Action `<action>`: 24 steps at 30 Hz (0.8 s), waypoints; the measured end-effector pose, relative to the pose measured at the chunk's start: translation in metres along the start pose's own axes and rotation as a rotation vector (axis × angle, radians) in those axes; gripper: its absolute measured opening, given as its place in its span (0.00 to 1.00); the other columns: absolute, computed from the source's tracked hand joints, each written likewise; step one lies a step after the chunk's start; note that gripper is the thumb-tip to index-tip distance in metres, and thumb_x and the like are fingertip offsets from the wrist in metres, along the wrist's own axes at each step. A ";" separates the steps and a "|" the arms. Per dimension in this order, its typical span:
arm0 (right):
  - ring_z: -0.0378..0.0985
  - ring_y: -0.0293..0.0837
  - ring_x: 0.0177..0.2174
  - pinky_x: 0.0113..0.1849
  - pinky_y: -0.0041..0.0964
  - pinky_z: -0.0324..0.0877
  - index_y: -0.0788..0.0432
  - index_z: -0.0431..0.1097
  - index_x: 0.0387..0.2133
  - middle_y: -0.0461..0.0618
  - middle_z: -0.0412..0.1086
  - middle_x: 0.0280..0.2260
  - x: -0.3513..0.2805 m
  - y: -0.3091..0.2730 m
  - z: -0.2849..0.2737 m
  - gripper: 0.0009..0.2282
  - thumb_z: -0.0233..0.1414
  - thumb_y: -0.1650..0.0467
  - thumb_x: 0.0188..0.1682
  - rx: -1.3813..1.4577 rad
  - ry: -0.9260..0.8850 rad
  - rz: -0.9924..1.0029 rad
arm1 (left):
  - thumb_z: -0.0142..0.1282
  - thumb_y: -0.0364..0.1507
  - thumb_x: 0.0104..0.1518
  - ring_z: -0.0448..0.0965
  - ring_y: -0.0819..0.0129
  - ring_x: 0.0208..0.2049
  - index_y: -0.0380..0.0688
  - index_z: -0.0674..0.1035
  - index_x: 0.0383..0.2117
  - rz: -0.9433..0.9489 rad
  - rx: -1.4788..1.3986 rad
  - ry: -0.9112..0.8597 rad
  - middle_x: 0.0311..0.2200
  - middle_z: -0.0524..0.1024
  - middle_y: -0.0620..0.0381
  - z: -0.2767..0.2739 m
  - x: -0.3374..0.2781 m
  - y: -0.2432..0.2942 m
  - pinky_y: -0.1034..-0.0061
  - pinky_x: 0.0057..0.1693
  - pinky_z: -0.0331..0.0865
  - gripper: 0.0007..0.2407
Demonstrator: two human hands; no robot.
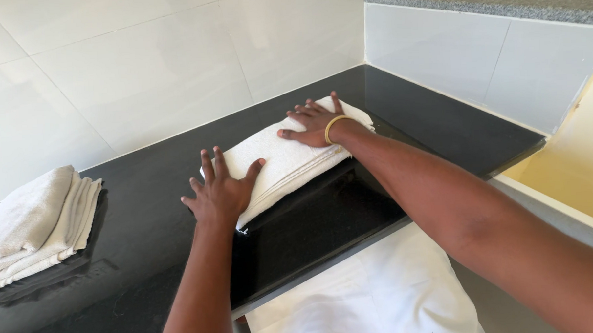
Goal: The person folds a white towel on a black countertop. They unfold it, smooth it out, and fold it into a neat rectangular shape, placing it next to a stack of already folded towels.
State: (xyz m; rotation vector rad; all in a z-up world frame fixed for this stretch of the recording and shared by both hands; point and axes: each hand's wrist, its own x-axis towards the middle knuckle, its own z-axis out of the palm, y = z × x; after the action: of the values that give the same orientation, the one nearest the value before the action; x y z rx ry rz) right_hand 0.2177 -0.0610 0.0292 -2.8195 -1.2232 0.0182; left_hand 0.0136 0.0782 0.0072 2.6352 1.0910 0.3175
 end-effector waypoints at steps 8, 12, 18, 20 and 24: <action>0.26 0.47 0.71 0.65 0.66 0.17 0.38 0.40 0.72 0.36 0.35 0.73 0.004 0.017 0.002 0.43 0.26 0.36 0.43 -0.019 0.013 0.116 | 0.31 0.70 0.47 0.46 0.34 0.71 0.61 0.41 0.73 0.019 0.089 -0.039 0.75 0.35 0.56 0.001 0.009 0.003 0.27 0.67 0.44 0.47; 0.29 0.49 0.71 0.66 0.65 0.28 0.39 0.40 0.72 0.37 0.34 0.73 0.002 0.019 0.004 0.43 0.27 0.36 0.43 0.023 0.061 0.124 | 0.30 0.69 0.48 0.56 0.36 0.68 0.60 0.41 0.73 0.014 0.046 -0.048 0.76 0.36 0.58 -0.005 0.005 0.006 0.36 0.65 0.56 0.47; 0.32 0.50 0.71 0.66 0.61 0.38 0.36 0.40 0.71 0.42 0.30 0.74 0.001 0.018 0.004 0.42 0.29 0.36 0.43 0.057 0.103 0.153 | 0.33 0.68 0.50 0.60 0.39 0.67 0.61 0.42 0.74 -0.007 0.032 -0.020 0.76 0.37 0.60 -0.011 0.004 0.010 0.43 0.65 0.60 0.46; 0.32 0.50 0.71 0.66 0.61 0.39 0.36 0.41 0.71 0.42 0.31 0.74 -0.001 0.019 0.005 0.42 0.29 0.36 0.44 0.051 0.098 0.162 | 0.33 0.68 0.50 0.58 0.39 0.68 0.61 0.43 0.74 -0.009 0.029 -0.026 0.76 0.38 0.60 -0.007 0.003 0.009 0.42 0.65 0.59 0.45; 0.34 0.51 0.71 0.66 0.61 0.40 0.36 0.41 0.71 0.43 0.34 0.73 0.000 0.020 0.006 0.41 0.29 0.37 0.45 0.040 0.100 0.153 | 0.33 0.68 0.51 0.52 0.41 0.70 0.58 0.44 0.73 0.009 0.026 0.020 0.75 0.40 0.56 0.008 0.015 0.002 0.41 0.67 0.53 0.45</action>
State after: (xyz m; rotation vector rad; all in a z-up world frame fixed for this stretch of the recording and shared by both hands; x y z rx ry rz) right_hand 0.2314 -0.0742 0.0216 -2.8340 -0.9750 -0.0885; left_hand 0.0282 0.0865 0.0016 2.6661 1.0972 0.3344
